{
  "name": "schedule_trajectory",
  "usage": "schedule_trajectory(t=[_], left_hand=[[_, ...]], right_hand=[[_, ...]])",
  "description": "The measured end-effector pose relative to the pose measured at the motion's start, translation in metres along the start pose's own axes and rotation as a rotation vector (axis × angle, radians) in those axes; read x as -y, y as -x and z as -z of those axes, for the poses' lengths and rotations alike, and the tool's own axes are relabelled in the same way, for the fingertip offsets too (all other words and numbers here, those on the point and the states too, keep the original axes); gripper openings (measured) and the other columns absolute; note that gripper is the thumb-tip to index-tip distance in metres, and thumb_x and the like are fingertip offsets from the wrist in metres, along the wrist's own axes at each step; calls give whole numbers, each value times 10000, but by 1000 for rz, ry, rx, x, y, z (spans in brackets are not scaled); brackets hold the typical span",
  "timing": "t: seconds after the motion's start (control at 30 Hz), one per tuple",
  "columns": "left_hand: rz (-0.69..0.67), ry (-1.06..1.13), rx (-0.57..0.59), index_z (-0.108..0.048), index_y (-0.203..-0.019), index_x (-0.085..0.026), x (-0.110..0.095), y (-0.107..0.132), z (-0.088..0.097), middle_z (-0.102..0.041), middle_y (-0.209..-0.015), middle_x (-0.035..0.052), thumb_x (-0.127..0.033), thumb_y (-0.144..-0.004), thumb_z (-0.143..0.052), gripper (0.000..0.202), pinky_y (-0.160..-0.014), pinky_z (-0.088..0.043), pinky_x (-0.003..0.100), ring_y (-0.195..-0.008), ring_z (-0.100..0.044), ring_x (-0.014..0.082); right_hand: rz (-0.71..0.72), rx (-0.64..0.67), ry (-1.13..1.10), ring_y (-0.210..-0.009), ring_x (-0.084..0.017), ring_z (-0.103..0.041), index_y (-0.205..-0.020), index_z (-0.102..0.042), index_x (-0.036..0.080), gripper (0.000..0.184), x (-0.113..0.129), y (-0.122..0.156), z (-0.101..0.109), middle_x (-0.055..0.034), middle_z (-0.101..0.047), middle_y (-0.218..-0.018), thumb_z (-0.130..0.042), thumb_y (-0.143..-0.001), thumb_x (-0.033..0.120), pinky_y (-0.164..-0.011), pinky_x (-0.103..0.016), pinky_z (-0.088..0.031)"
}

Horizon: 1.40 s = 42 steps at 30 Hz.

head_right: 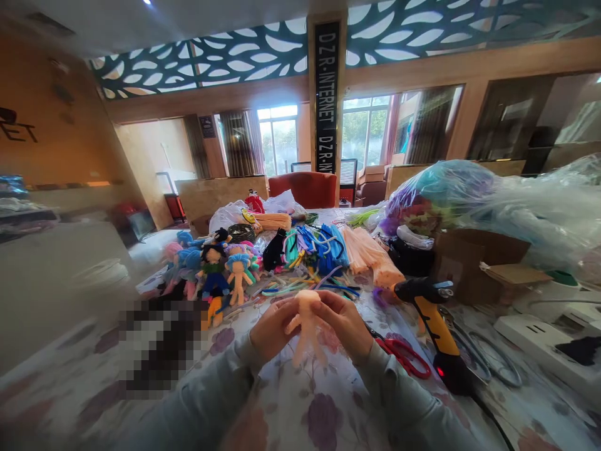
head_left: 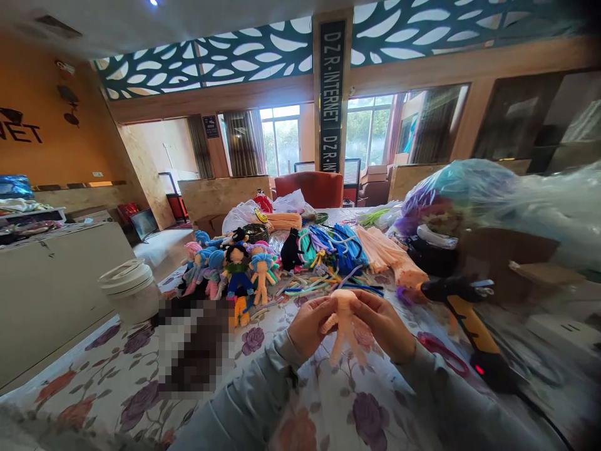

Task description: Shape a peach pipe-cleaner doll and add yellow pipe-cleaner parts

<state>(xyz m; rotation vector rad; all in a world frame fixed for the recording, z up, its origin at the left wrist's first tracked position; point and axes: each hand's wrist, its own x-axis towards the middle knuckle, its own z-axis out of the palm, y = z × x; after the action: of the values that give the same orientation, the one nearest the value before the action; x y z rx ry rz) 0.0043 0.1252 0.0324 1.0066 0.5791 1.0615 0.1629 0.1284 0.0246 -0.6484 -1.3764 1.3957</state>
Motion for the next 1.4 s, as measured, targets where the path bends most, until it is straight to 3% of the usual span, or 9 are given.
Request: schedule_trajectory(t=[0.13,0.3,0.47,0.63,1.0,1.2,1.4], left_hand=[[-15,-20,-2,-692,-810,-108,-3,2,-2,-579,-575,2,-443,-682,-718,359,-573,-398,253,-546,-518,112],[11,-18,-40,-690,-829,-102,-3,3,-4,-623,-659,37,-447,-657,-732,388,-596,-400,261,-598,-548,131],[36,7,-18,-680,-810,-106,2,1,-2,-623,-674,47,-443,-653,-736,376,-609,-403,274,-614,-555,144],[34,29,13,-681,-858,-126,2,2,0,-640,-764,53,-425,-643,-758,376,-661,-411,273,-665,-569,140],[23,-8,-29,-700,-847,-113,0,5,-3,-621,-746,59,-459,-582,-785,444,-642,-387,268,-659,-554,146],[37,14,39,-702,-873,-118,3,5,-1,-630,-763,60,-460,-607,-775,439,-661,-402,267,-675,-567,143],[42,-41,65,-717,-831,-143,5,6,-5,-669,-779,55,-388,-515,-833,417,-684,-435,315,-669,-587,167]], right_hand=[[0,5,17,-895,-241,-629,-1077,-666,202,383,2,1,-1,-62,-700,-988,-655,-785,449,-819,-355,-474],[-9,-1,-1,-899,-249,-634,-1094,-655,205,428,1,1,-2,-70,-695,-1012,-660,-765,479,-829,-363,-474],[-17,23,38,-853,-250,-632,-1088,-647,191,440,0,2,-1,-68,-700,-962,-657,-762,486,-757,-351,-489],[0,-14,47,-881,-250,-627,-1056,-651,211,405,0,2,0,-62,-692,-1007,-667,-754,481,-780,-356,-493],[5,11,125,-940,-284,-613,-1101,-630,216,479,-3,3,0,-75,-683,-1044,-666,-735,523,-792,-379,-495],[2,-34,71,-897,-288,-631,-1083,-636,216,482,-1,3,-1,-80,-693,-1011,-662,-727,540,-748,-373,-505],[-43,-80,-35,-856,-300,-662,-1097,-629,211,502,-8,1,3,-83,-703,-965,-647,-733,557,-695,-385,-525]])
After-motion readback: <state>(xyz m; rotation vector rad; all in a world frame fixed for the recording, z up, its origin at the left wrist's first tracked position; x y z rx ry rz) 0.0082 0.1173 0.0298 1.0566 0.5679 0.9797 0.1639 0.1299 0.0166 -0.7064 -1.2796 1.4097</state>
